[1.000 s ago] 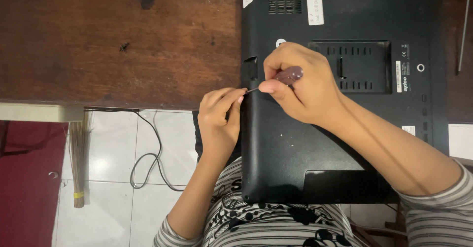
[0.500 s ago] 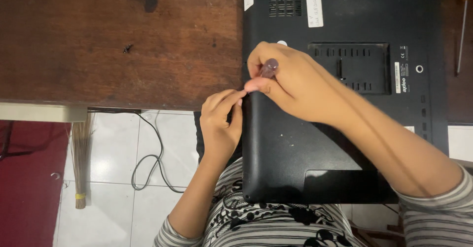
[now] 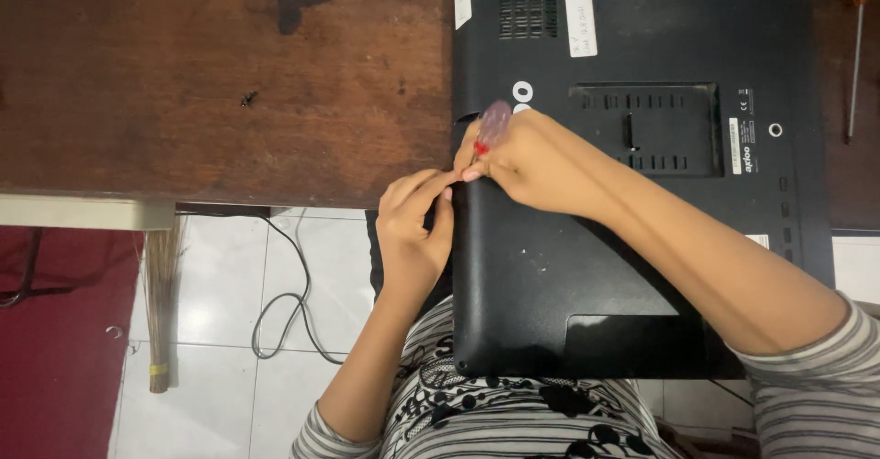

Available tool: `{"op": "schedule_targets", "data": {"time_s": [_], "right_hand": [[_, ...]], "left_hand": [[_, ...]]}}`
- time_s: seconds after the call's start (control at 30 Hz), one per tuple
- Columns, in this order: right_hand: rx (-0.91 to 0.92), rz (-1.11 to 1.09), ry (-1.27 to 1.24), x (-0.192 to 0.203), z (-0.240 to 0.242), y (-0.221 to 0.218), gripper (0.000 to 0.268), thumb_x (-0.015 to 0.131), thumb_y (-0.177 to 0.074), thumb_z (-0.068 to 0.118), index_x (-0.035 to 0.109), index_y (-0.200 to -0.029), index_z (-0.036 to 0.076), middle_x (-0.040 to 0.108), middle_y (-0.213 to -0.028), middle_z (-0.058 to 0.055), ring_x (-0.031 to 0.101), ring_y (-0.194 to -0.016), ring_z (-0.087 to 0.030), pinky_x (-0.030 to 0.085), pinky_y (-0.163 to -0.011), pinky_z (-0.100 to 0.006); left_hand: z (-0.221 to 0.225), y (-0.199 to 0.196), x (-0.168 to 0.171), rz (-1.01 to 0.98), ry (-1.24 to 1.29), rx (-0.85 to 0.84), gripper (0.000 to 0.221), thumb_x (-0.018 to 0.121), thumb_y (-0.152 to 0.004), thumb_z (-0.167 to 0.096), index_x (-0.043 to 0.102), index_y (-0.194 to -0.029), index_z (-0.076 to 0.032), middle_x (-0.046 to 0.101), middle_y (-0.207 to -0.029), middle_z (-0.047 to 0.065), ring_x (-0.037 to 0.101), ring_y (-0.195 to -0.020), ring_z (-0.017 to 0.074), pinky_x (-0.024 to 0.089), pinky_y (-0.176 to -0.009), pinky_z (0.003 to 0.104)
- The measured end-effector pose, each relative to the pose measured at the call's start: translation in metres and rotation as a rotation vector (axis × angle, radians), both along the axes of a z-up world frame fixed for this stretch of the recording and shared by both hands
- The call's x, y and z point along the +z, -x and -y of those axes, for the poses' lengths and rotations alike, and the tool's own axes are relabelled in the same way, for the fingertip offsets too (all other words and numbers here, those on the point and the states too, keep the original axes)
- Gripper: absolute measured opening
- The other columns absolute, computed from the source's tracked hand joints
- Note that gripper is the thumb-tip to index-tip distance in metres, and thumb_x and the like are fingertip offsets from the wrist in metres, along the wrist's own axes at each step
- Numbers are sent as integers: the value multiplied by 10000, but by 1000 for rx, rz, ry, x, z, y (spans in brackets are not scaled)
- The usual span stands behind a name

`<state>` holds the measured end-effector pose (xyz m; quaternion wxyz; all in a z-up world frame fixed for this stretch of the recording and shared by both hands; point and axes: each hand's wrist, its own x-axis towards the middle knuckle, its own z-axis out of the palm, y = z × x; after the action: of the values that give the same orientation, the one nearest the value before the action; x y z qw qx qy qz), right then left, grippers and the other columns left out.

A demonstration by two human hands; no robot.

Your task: Using a screwdriver to remove screws from the back panel of an all-in-one computer for repair

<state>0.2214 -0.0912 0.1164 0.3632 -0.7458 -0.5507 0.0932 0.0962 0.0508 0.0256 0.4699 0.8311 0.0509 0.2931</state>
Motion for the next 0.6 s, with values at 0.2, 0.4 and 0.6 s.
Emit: {"op": "schedule_targets", "data": {"time_s": [0.2,0.4,0.6], "right_hand": [[-115,277,16,-11,3,12,284,687,-989,152,617,-721,90,594,-665,-43,631,-627,-291,509,-545,-370],[-95,221,9,-22,0,-4,193,758,-925,217,694,-759,144,674,-718,-30,689,-705,-301,552,-600,-401],[-64,135,-6,-19,2,-5,212,710,-968,183,667,-764,145,686,-738,-6,698,-721,-314,554,-612,-381]], "left_hand": [[0,-1,-2,15,-14,4,191,724,-889,24,775,-1042,-78,748,-1002,65,701,-1016,291,504,-927,383],[2,-5,11,27,89,10,141,770,-889,-54,754,-1023,-94,740,-975,42,705,-983,264,515,-909,374],[-1,-2,10,32,120,6,157,643,-936,10,733,-999,-102,733,-977,50,695,-961,293,522,-893,392]]}}
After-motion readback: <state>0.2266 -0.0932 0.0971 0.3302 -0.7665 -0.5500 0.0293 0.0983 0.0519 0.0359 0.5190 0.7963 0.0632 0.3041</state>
